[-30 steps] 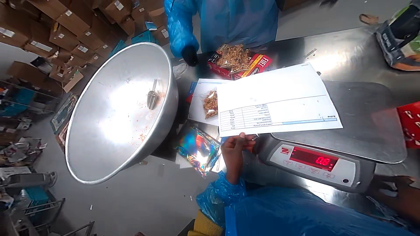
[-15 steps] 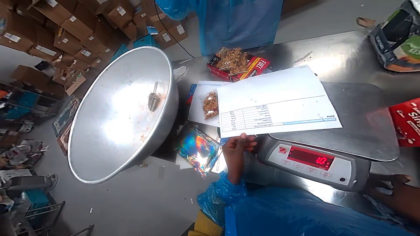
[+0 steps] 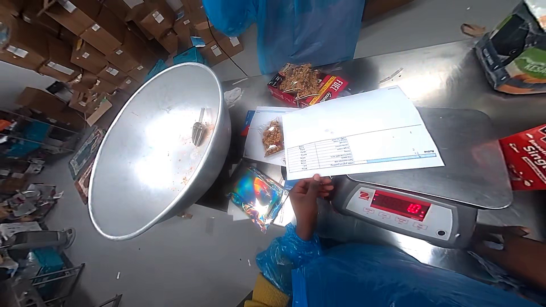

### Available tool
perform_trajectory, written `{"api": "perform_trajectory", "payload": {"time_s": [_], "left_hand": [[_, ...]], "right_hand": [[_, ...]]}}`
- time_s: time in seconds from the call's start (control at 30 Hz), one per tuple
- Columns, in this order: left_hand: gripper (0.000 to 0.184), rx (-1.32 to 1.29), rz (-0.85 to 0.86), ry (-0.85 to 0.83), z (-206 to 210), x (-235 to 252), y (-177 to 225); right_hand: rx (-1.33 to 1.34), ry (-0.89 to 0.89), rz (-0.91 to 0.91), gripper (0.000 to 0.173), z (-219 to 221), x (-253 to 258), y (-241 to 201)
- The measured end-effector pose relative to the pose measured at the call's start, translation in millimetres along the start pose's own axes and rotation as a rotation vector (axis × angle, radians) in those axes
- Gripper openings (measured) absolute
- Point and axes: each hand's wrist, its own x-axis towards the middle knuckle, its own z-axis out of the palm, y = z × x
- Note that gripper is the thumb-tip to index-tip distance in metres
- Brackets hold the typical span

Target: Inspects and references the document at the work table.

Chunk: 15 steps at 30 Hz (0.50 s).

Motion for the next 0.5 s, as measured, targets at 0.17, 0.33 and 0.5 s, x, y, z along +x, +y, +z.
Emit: {"api": "perform_trajectory", "payload": {"time_s": [0.17, 0.33, 0.5], "left_hand": [[0.018, 0.003, -0.014, 0.004, 2.2, -1.0, -0.8], [0.018, 0.002, -0.022, -0.005, 4.6, -2.0, -3.9], [0.019, -0.012, -0.041, -0.011, 6.8, -4.1, -8.4]], "right_hand": [[0.002, -0.012, -0.006, 0.054, -9.9, -13.6, -9.5], [0.064, -0.005, -0.042, 0.051, -13.2, -21.9, -11.5], [0.045, 0.025, -0.019, 0.054, -5.4, -8.5, -5.0]]}}
